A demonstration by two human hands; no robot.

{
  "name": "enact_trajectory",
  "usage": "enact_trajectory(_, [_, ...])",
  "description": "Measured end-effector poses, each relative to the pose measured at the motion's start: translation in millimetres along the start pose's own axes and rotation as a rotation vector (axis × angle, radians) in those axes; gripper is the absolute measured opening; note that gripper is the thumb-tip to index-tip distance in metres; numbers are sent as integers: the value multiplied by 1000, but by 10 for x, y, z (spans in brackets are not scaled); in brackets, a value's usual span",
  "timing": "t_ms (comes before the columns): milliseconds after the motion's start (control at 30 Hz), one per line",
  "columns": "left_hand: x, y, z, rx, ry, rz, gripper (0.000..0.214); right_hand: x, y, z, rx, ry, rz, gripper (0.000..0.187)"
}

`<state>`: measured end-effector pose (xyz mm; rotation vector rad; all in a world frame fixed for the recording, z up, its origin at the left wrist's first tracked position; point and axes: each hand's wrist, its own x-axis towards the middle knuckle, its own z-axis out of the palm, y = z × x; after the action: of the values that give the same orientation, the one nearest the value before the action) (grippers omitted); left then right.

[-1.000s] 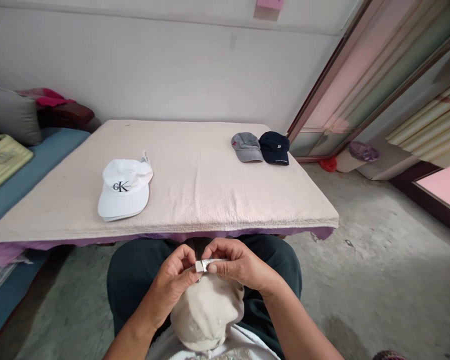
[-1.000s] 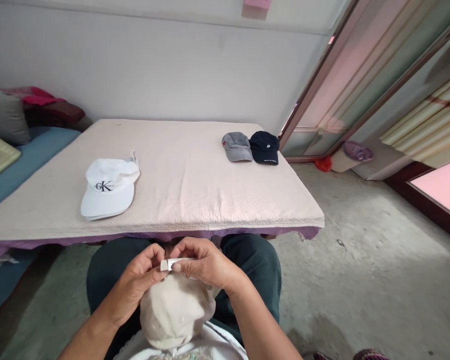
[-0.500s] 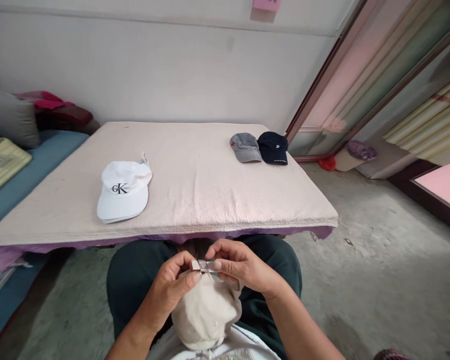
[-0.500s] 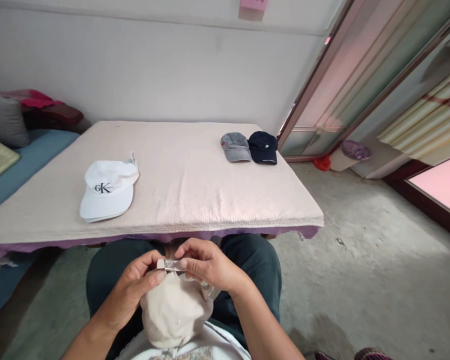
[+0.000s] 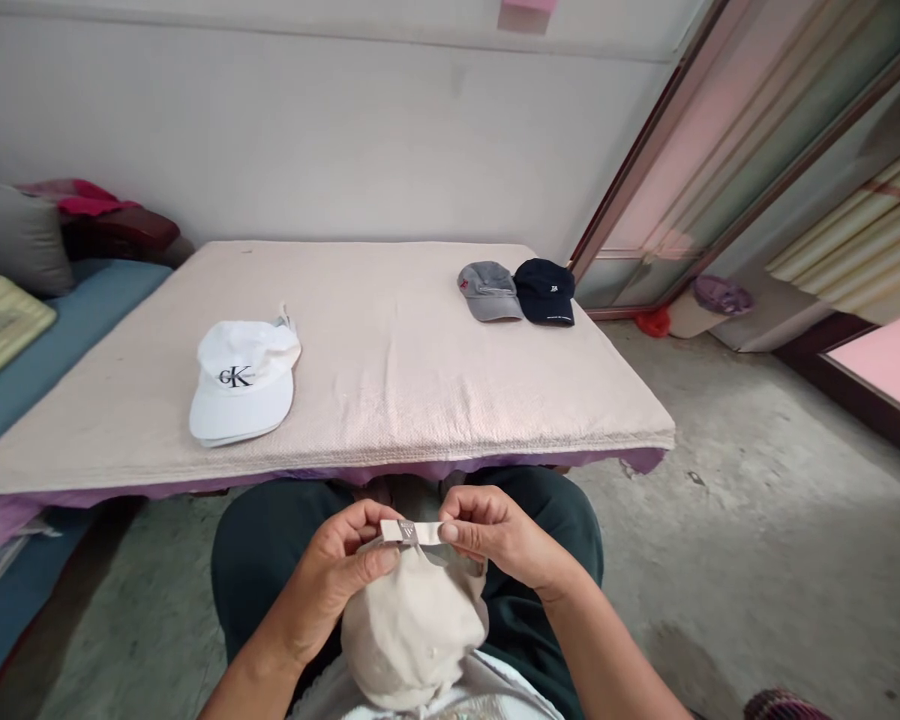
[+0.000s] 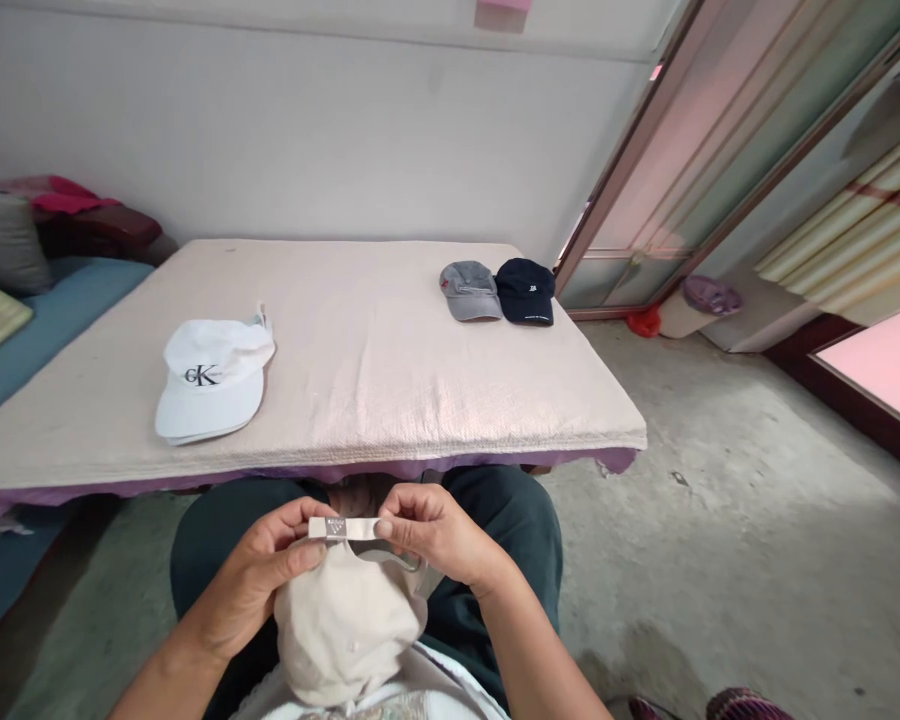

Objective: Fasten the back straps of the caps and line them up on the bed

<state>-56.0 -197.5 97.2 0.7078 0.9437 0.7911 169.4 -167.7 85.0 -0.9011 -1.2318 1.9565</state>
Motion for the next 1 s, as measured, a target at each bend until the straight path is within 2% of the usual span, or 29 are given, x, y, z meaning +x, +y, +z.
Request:
enact_trajectory(300, [40, 41, 139, 230, -2, 72, 26, 62, -99, 171, 65, -35, -4, 27])
enact_trajectory(567, [22, 40, 103, 279, 25, 104, 23, 43, -111, 167, 153, -31, -30, 26])
enact_trajectory(767, [24, 39, 134, 264, 47, 114, 19, 29, -205, 203, 40, -30, -56, 21])
enact_trajectory(900, [6, 30, 142, 280, 100, 113, 17, 47, -212, 210, -120, 56, -48, 17])
enact_trajectory(1000, [2, 12, 128, 215, 104, 106, 12, 49, -189, 195, -127, 60, -41, 18])
